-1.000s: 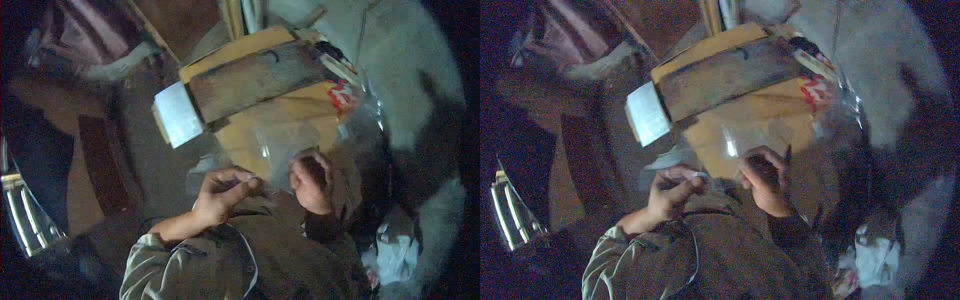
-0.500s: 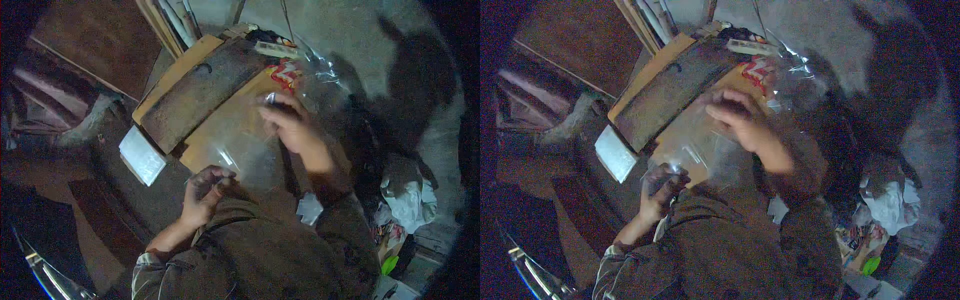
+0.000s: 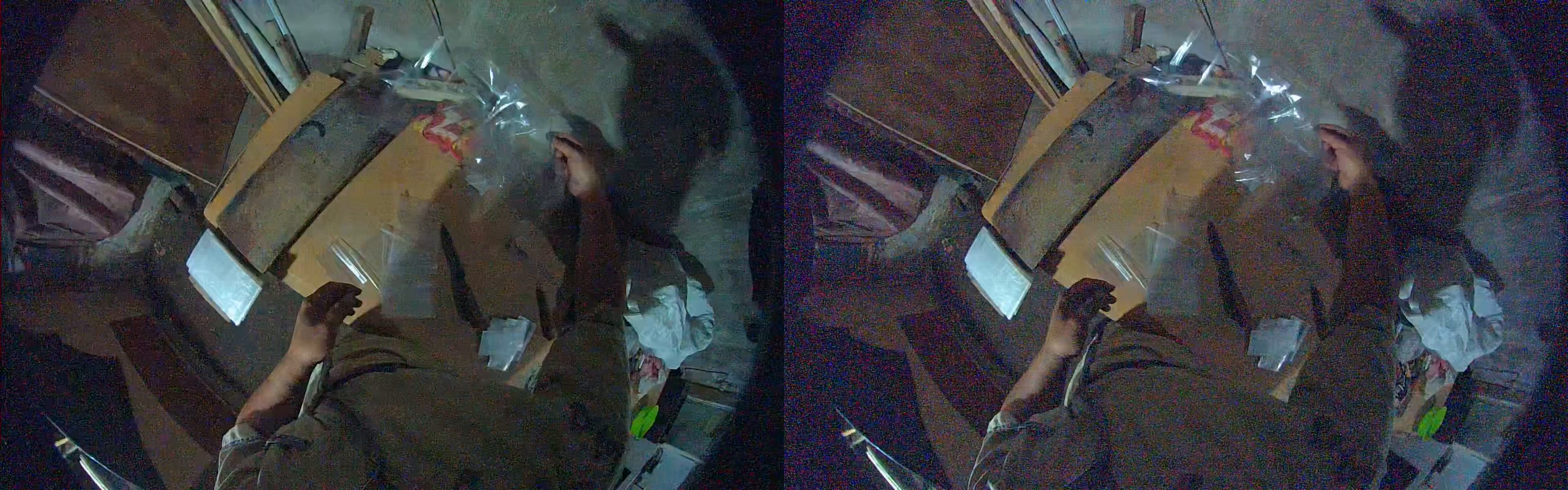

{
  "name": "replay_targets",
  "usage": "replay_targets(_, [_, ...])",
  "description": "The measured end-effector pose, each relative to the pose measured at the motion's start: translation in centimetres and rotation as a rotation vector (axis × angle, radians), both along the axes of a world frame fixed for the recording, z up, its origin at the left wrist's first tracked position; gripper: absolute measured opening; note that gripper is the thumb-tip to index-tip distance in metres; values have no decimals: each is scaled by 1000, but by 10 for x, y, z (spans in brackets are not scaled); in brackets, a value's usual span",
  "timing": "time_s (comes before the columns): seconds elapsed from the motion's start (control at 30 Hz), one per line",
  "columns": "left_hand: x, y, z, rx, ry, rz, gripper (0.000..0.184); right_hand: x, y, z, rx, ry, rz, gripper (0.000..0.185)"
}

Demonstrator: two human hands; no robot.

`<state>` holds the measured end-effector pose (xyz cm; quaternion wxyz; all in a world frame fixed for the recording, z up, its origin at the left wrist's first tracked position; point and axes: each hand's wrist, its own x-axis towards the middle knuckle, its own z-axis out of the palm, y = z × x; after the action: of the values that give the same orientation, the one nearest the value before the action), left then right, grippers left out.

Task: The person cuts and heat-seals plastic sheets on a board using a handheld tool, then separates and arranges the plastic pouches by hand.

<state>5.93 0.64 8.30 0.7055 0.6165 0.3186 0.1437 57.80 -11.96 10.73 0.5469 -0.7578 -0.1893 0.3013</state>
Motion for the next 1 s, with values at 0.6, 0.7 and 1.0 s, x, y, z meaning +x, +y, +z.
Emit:
replay_targets(0.6, [-14,-10,-41,125,33,22,20,95,-40,-115,-566,-566,-215,44])
replay_targets(0.7, [-20,-16,-54,-129,46,178,20,100,-42,-121,-805,-724,-314,51])
replay_targets(1.0, [-70,-33,-134,252,433,-33,30,-77,0,-142,-81,-1411,-183,58])
